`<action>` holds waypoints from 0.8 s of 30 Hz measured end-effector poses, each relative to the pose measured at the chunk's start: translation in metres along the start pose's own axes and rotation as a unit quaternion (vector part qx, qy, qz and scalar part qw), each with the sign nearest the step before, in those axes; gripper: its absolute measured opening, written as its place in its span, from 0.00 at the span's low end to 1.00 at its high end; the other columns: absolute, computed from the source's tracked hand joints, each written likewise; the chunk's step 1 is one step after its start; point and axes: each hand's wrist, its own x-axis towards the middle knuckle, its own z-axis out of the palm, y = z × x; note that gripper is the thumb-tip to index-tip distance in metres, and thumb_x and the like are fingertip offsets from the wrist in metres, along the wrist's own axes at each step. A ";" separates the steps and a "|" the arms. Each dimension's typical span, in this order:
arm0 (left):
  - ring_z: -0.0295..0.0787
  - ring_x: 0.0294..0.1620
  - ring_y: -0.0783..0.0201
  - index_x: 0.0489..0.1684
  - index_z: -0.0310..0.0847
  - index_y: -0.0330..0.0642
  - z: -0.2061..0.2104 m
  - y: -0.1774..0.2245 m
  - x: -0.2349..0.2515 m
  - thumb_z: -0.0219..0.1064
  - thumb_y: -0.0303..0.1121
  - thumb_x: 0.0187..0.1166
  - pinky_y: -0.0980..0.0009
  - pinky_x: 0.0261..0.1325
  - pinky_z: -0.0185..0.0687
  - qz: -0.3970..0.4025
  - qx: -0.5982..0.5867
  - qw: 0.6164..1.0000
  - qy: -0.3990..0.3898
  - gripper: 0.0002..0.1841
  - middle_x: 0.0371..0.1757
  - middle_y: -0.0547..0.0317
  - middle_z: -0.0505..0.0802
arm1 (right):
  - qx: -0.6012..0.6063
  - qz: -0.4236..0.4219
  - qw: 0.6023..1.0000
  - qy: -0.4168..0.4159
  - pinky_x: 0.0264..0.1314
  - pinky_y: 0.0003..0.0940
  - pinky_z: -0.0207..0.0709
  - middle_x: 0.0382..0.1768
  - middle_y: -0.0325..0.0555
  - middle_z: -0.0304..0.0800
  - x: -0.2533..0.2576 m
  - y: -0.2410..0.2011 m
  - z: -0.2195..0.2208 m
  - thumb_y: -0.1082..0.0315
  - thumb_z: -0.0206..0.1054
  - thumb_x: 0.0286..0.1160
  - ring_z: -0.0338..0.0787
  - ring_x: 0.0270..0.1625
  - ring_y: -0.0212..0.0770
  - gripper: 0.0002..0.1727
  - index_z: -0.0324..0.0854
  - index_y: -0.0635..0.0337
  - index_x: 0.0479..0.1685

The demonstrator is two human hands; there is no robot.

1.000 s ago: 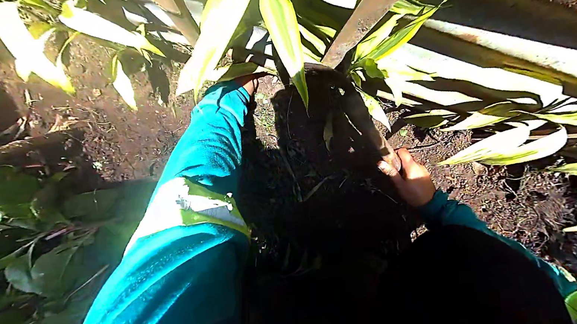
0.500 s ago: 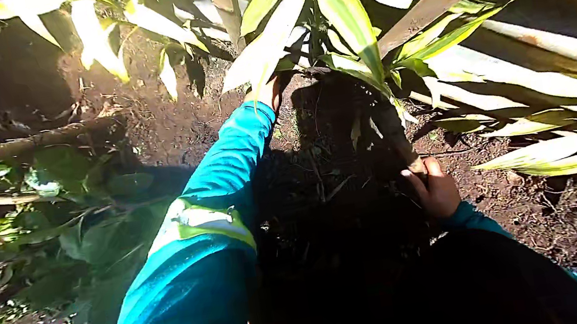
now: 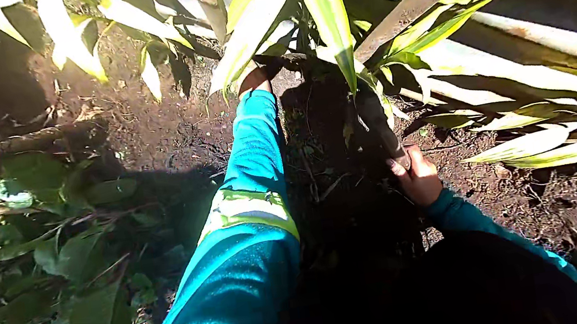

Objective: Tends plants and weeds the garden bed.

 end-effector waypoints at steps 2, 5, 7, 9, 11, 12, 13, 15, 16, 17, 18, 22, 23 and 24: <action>0.65 0.90 0.43 0.84 0.66 0.29 -0.005 0.007 -0.002 0.53 0.35 0.92 0.50 0.89 0.60 -0.028 0.000 1.000 0.005 0.26 0.86 0.35 0.73 | -0.005 -0.002 1.000 0.009 0.44 0.61 0.86 0.37 0.72 0.90 -0.005 0.001 -0.002 0.53 0.58 0.87 0.94 0.38 0.67 0.31 0.78 0.83 0.59; 0.75 0.84 0.42 0.77 0.75 0.28 0.008 0.008 0.004 0.56 0.37 0.91 0.50 0.85 0.66 -0.042 -0.040 0.997 0.057 0.24 0.78 0.32 0.82 | 0.001 -0.010 1.000 0.019 0.46 0.58 0.87 0.37 0.70 0.91 -0.005 0.001 -0.003 0.53 0.59 0.86 0.94 0.40 0.64 0.31 0.78 0.83 0.57; 0.71 0.86 0.44 0.78 0.74 0.28 -0.005 0.014 0.000 0.52 0.35 0.93 0.50 0.87 0.62 -0.043 -0.028 0.999 0.000 0.23 0.81 0.34 0.79 | 0.003 -0.008 1.000 0.022 0.44 0.57 0.87 0.35 0.69 0.91 -0.003 -0.001 -0.002 0.54 0.60 0.85 0.94 0.38 0.64 0.30 0.79 0.82 0.57; 0.79 0.79 0.39 0.71 0.82 0.33 0.012 0.000 0.021 0.58 0.42 0.88 0.39 0.80 0.69 0.000 0.013 1.000 0.013 0.24 0.74 0.35 0.86 | 0.008 0.022 1.000 -0.004 0.45 0.60 0.85 0.35 0.69 0.90 -0.001 -0.004 -0.004 0.54 0.61 0.85 0.93 0.39 0.65 0.29 0.78 0.80 0.59; 0.81 0.78 0.38 0.72 0.82 0.39 0.004 -0.013 0.026 0.57 0.48 0.89 0.36 0.77 0.72 0.005 0.042 0.999 -0.020 0.25 0.72 0.38 0.88 | 0.018 0.050 0.998 -0.036 0.48 0.63 0.84 0.37 0.71 0.90 0.006 -0.009 -0.004 0.55 0.62 0.85 0.93 0.41 0.68 0.29 0.77 0.80 0.61; 0.80 0.79 0.38 0.75 0.80 0.40 -0.008 -0.018 0.019 0.54 0.46 0.91 0.36 0.78 0.71 0.004 0.048 0.998 -0.040 0.24 0.74 0.38 0.87 | 0.023 0.063 0.996 -0.055 0.50 0.64 0.83 0.38 0.72 0.89 0.010 -0.012 -0.004 0.55 0.62 0.86 0.92 0.43 0.68 0.28 0.76 0.80 0.62; 0.81 0.77 0.36 0.74 0.81 0.40 -0.011 -0.028 0.013 0.52 0.44 0.92 0.35 0.77 0.72 0.024 0.049 0.998 -0.040 0.23 0.72 0.36 0.88 | 0.030 0.078 0.993 -0.078 0.52 0.65 0.82 0.40 0.72 0.89 0.013 -0.014 -0.004 0.56 0.62 0.87 0.92 0.45 0.69 0.28 0.75 0.78 0.64; 0.81 0.75 0.30 0.71 0.81 0.32 -0.010 -0.060 -0.006 0.49 0.39 0.94 0.31 0.77 0.68 0.091 0.062 0.990 -0.083 0.23 0.69 0.27 0.87 | 0.050 0.089 0.988 -0.116 0.56 0.66 0.81 0.43 0.71 0.89 0.021 -0.017 0.001 0.55 0.61 0.87 0.91 0.48 0.68 0.28 0.74 0.76 0.67; 0.82 0.73 0.27 0.66 0.81 0.28 -0.008 -0.073 -0.019 0.46 0.39 0.95 0.29 0.75 0.69 0.127 0.097 0.977 -0.139 0.23 0.65 0.23 0.88 | 0.057 0.086 0.987 -0.126 0.56 0.67 0.80 0.44 0.71 0.89 0.026 -0.018 0.003 0.55 0.61 0.86 0.91 0.49 0.68 0.28 0.74 0.76 0.68; 0.82 0.71 0.26 0.64 0.81 0.26 -0.005 -0.084 -0.036 0.46 0.39 0.95 0.28 0.73 0.70 0.167 0.147 0.948 -0.226 0.24 0.62 0.22 0.88 | 0.063 0.082 0.986 -0.129 0.55 0.67 0.80 0.44 0.71 0.89 0.030 -0.018 0.006 0.54 0.62 0.86 0.91 0.48 0.68 0.28 0.74 0.76 0.67; 0.83 0.69 0.27 0.64 0.82 0.26 -0.005 -0.089 -0.054 0.48 0.42 0.96 0.29 0.72 0.72 0.209 0.196 0.907 -0.309 0.25 0.60 0.23 0.89 | 0.067 0.081 0.986 -0.129 0.55 0.69 0.80 0.44 0.72 0.88 0.035 -0.019 0.010 0.55 0.62 0.87 0.91 0.48 0.69 0.28 0.74 0.77 0.67; 0.84 0.70 0.29 0.70 0.81 0.30 -0.033 -0.079 -0.073 0.55 0.46 0.94 0.33 0.75 0.71 0.270 0.152 0.902 -0.301 0.25 0.65 0.25 0.88 | 0.047 0.091 0.987 -0.127 0.56 0.73 0.79 0.48 0.76 0.88 0.040 -0.028 0.021 0.57 0.63 0.88 0.90 0.51 0.74 0.28 0.71 0.77 0.70; 0.81 0.73 0.28 0.71 0.79 0.27 -0.037 -0.074 -0.058 0.55 0.41 0.94 0.32 0.77 0.70 0.254 0.125 0.932 -0.226 0.24 0.70 0.23 0.84 | 0.047 0.097 0.986 -0.127 0.59 0.73 0.78 0.49 0.77 0.87 0.039 -0.030 0.021 0.57 0.63 0.89 0.90 0.53 0.75 0.29 0.71 0.79 0.71; 0.79 0.76 0.28 0.75 0.75 0.27 -0.038 -0.067 -0.039 0.55 0.39 0.94 0.32 0.77 0.70 0.225 0.111 0.956 -0.154 0.23 0.77 0.25 0.80 | 0.050 0.103 0.985 -0.128 0.60 0.72 0.77 0.50 0.77 0.87 0.038 -0.031 0.021 0.57 0.63 0.89 0.89 0.54 0.74 0.29 0.71 0.79 0.70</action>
